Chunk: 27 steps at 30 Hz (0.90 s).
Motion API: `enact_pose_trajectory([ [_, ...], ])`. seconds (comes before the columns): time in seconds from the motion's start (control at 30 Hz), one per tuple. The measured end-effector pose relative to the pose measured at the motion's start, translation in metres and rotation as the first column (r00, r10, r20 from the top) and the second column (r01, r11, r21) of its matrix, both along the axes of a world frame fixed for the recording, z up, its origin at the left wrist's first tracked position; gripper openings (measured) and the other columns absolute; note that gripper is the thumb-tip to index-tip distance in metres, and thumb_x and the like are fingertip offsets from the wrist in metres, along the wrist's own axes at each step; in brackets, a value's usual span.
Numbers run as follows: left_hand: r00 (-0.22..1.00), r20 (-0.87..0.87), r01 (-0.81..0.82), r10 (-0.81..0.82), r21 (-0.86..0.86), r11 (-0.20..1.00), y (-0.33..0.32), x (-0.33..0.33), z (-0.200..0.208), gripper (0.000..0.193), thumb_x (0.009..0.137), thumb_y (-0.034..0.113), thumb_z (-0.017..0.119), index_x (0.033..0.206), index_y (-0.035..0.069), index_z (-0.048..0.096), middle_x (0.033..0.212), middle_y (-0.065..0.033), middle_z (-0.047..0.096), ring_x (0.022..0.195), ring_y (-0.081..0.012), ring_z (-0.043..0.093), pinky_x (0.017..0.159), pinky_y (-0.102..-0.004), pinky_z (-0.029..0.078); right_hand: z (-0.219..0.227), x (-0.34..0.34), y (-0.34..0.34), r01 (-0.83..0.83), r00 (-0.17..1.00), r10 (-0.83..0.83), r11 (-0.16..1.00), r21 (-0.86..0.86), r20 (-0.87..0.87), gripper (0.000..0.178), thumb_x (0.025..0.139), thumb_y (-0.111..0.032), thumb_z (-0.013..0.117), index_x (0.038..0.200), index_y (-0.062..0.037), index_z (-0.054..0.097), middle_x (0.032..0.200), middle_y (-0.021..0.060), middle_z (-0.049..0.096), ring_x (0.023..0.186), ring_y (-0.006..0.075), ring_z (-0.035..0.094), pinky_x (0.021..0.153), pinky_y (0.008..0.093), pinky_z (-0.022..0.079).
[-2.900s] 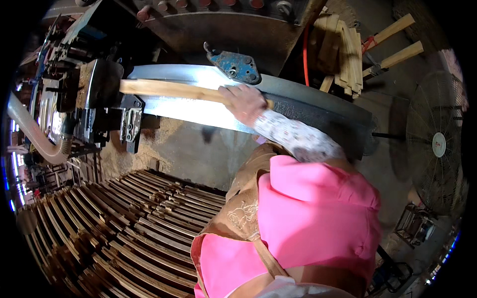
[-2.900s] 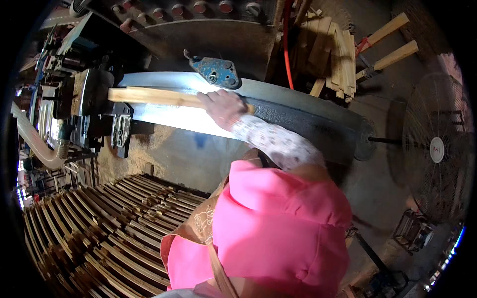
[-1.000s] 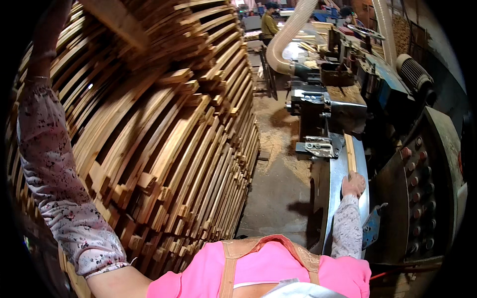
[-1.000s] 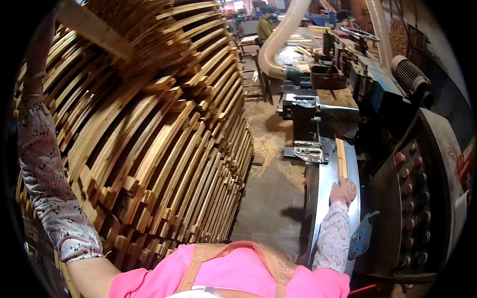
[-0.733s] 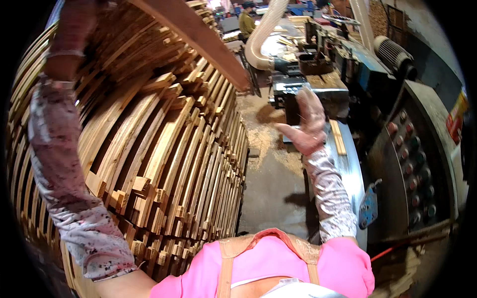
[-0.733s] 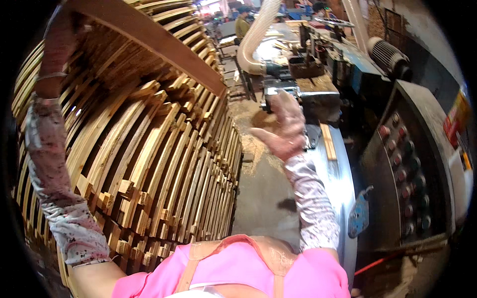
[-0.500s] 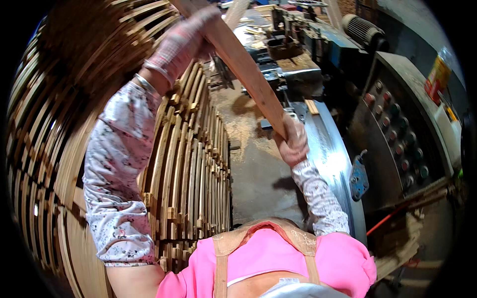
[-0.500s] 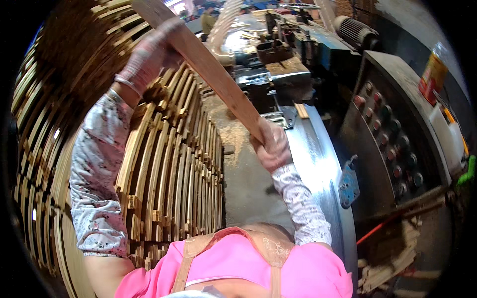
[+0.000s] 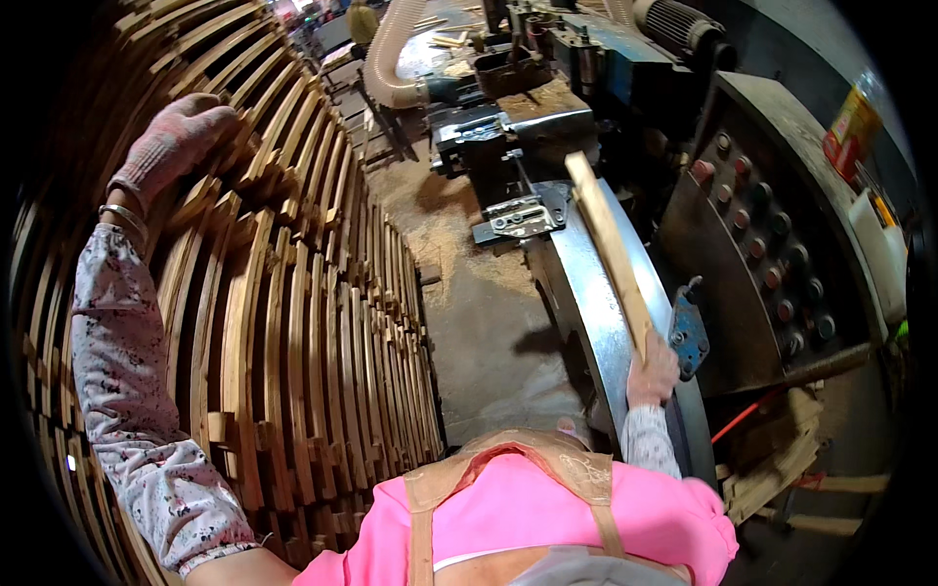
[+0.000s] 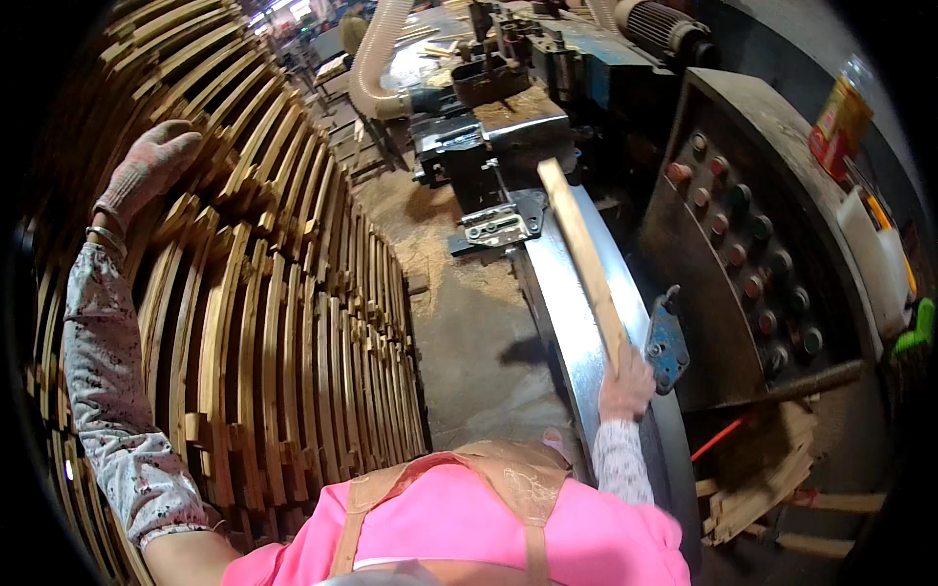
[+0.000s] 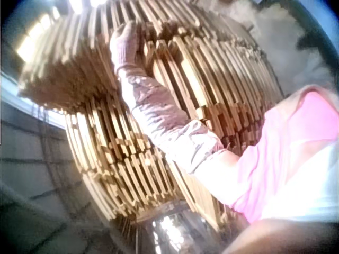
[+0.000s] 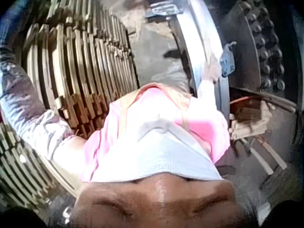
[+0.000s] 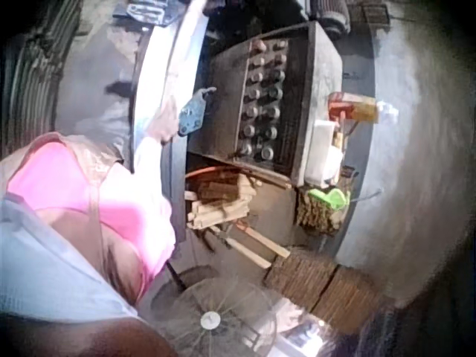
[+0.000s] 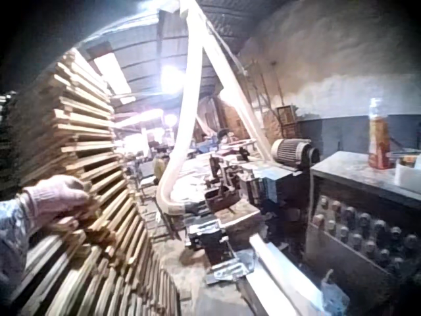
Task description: The person repeatedly picks up curved wooden slats from a large stack and feeds them into a woodworking machine. They guide the wood through the machine with both hands and then place the processed pieces onto a separate pile.
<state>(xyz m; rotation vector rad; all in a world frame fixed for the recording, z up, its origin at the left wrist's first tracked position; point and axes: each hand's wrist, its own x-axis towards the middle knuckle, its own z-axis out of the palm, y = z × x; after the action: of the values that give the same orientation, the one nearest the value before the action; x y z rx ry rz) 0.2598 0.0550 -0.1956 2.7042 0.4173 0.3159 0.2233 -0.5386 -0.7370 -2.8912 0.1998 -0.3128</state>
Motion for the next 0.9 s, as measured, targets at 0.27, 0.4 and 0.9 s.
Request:
enact_pose_trajectory([
  [0.27,0.971,-0.083,-0.137,0.225,0.575,0.807,0.050,-0.085,0.030,0.067,0.096,0.047,0.068,0.144,0.000,0.057,0.140,-0.0180,0.066,0.129,-0.0315,0.062,0.109,-0.0391,0.048,-0.023,0.221,0.072,-0.086,0.974,0.034,0.971,0.222,0.226,0.058,0.093,-0.024,0.073,0.148,-0.0163,0.058,0.137,0.0140,0.066,0.125,0.0359,0.062,0.110,0.0453,0.049],
  [0.4,0.815,-0.225,-0.298,0.534,0.628,0.719,0.061,-0.121,0.017,0.082,0.094,0.049,0.070,0.154,-0.002,0.045,0.150,-0.0243,0.057,0.139,-0.0358,0.055,0.115,-0.0418,0.045,-0.019,0.163,0.067,-0.123,0.974,0.046,0.929,0.348,0.222,0.057,0.093,-0.022,0.072,0.147,-0.0123,0.059,0.136,0.0183,0.065,0.126,0.0395,0.060,0.110,0.0486,0.047],
  [0.9,0.721,-0.184,-0.296,0.669,0.790,0.536,0.124,-0.173,-0.042,0.064,0.079,0.018,0.069,0.139,-0.002,0.056,0.134,-0.0253,0.065,0.126,-0.0409,0.061,0.109,-0.0458,0.050,0.006,-0.091,-0.032,0.020,1.000,-0.020,0.999,-0.041,0.000,0.042,0.091,-0.027,0.069,0.129,-0.0113,0.063,0.131,0.0104,0.065,0.117,0.0372,0.059,0.098,0.0532,0.048],
])
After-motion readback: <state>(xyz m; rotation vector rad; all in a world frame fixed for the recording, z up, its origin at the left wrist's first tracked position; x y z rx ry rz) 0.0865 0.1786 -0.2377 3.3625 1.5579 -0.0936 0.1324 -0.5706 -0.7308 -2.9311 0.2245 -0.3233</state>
